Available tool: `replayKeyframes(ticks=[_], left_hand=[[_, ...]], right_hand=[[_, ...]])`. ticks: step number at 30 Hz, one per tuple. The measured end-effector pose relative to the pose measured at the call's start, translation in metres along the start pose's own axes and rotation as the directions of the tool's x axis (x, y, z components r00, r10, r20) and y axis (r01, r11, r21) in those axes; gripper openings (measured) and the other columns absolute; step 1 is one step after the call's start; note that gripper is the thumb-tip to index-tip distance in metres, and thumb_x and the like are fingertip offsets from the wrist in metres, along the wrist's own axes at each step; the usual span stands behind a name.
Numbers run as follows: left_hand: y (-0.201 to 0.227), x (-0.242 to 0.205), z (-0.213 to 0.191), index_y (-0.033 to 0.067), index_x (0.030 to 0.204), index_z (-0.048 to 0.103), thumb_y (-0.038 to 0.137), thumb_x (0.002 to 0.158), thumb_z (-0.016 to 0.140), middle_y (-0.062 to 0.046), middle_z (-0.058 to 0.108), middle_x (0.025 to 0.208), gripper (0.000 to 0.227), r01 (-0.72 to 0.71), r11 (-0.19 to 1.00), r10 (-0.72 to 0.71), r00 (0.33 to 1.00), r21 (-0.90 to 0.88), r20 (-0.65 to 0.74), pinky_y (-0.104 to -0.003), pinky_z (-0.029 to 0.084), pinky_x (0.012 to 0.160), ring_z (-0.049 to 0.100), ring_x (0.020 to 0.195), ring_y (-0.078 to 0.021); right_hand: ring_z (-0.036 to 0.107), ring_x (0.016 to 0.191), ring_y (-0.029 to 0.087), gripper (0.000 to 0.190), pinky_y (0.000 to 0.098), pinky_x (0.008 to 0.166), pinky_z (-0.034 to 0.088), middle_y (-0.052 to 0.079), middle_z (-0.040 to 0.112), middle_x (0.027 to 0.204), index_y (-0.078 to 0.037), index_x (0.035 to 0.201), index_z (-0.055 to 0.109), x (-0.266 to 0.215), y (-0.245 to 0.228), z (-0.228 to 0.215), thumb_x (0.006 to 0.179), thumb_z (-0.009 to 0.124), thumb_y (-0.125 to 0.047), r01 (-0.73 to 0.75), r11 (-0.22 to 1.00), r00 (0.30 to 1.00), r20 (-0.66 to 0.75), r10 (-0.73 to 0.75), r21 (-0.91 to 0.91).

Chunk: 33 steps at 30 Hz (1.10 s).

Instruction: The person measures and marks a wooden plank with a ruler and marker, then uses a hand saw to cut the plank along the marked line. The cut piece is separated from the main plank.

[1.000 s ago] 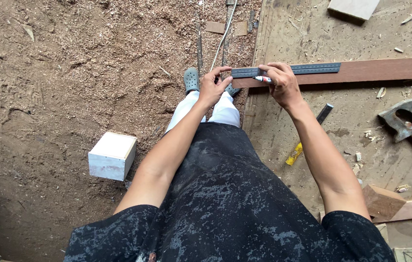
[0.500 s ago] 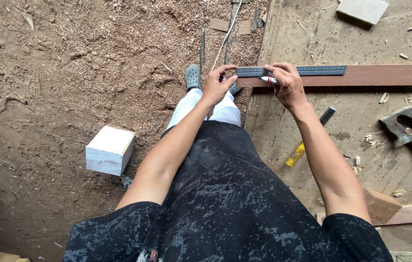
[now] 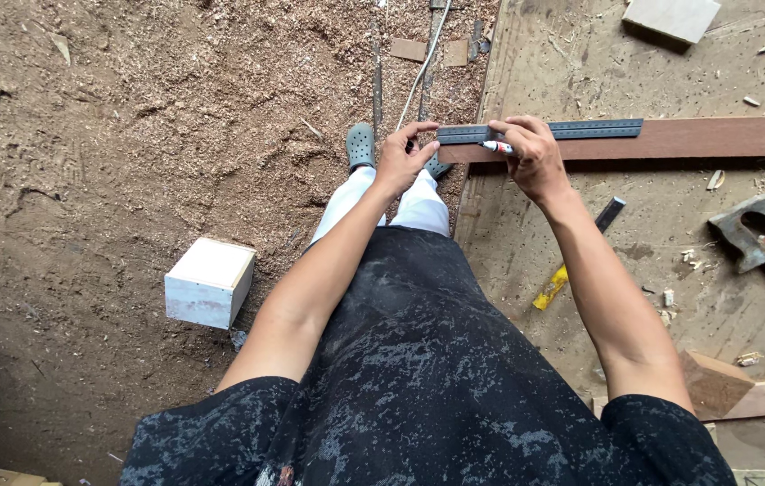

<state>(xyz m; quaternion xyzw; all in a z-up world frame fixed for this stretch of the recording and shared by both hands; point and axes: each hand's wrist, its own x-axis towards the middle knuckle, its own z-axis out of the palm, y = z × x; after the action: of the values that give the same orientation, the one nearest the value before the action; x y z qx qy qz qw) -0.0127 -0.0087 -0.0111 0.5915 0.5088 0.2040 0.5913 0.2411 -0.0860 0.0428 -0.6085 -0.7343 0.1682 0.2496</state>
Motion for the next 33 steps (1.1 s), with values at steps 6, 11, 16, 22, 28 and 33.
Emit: replayKeyframes(ticks=[6,11,16,22,28,33], left_hand=[[0.003,0.0,0.0,0.0188,0.121,0.075,0.014,0.089,0.078,0.011,0.043,0.063,0.033,0.059,0.998,-0.058,0.998,-0.027,0.02,-0.021,0.037,0.056,0.039,0.058,-0.002],[0.004,-0.001,0.0,0.0188,0.123,0.074,0.015,0.089,0.078,0.011,0.042,0.063,0.034,0.052,0.999,-0.052,0.999,-0.009,0.015,-0.021,0.037,0.056,0.04,0.057,-0.0014],[0.0,-0.001,0.002,0.018,0.123,0.074,0.015,0.09,0.077,0.011,0.041,0.062,0.034,0.024,0.999,-0.024,1.0,-0.042,0.008,-0.021,0.037,0.056,0.039,0.057,-0.0015],[-0.001,0.001,0.0,0.0175,0.122,0.075,0.015,0.089,0.078,0.011,0.041,0.062,0.033,0.012,1.0,-0.011,1.0,-0.02,0.007,-0.021,0.037,0.056,0.039,0.058,-0.0016],[0.011,-0.001,-0.003,0.0157,0.121,0.074,0.014,0.087,0.077,0.01,0.041,0.062,0.034,0.011,1.0,-0.011,1.0,-0.024,0.011,-0.021,0.037,0.056,0.039,0.057,-0.0023],[0.029,0.002,-0.008,0.0085,0.121,0.064,0.023,0.089,0.071,0.006,0.055,0.073,0.036,0.003,1.0,-0.005,0.997,-0.028,-0.081,-0.024,0.044,0.057,0.051,0.064,-0.0054]], right_hand=[[0.068,0.116,0.027,0.026,0.04,0.104,0.054,0.01,0.075,0.121,-0.001,0.114,0.073,-0.001,0.001,0.002,0.089,0.072,0.007,-0.011,0.999,1.0,0.007,0.011,-0.033],[0.068,0.115,0.027,0.028,0.0401,0.103,0.054,0.012,0.075,0.118,-0.001,0.116,0.074,-0.001,0.0,0.002,0.089,0.073,0.007,-0.012,1.0,1.0,0.0,0.012,-0.022],[0.068,0.115,0.027,0.026,0.0397,0.103,0.054,0.011,0.075,0.12,-0.001,0.113,0.074,-0.001,0.0,0.004,0.089,0.071,0.009,-0.015,1.0,1.0,0.005,0.015,-0.022],[0.068,0.116,0.027,0.027,0.0403,0.103,0.054,0.009,0.075,0.121,-0.001,0.112,0.073,0.002,-0.001,0.001,0.087,0.072,0.009,-0.011,1.0,1.0,0.008,0.011,-0.02],[0.066,0.117,0.029,0.034,0.0399,0.102,0.054,0.01,0.074,0.122,-0.002,0.117,0.072,0.004,-0.007,-0.003,0.084,0.075,0.006,-0.037,0.999,0.999,0.022,0.037,-0.003],[0.065,0.12,0.032,0.04,0.0411,0.103,0.057,0.02,0.07,0.124,0.0,0.126,0.069,-0.01,0.008,-0.009,0.089,0.083,-0.008,-0.031,0.993,0.968,-0.245,0.059,0.117]])
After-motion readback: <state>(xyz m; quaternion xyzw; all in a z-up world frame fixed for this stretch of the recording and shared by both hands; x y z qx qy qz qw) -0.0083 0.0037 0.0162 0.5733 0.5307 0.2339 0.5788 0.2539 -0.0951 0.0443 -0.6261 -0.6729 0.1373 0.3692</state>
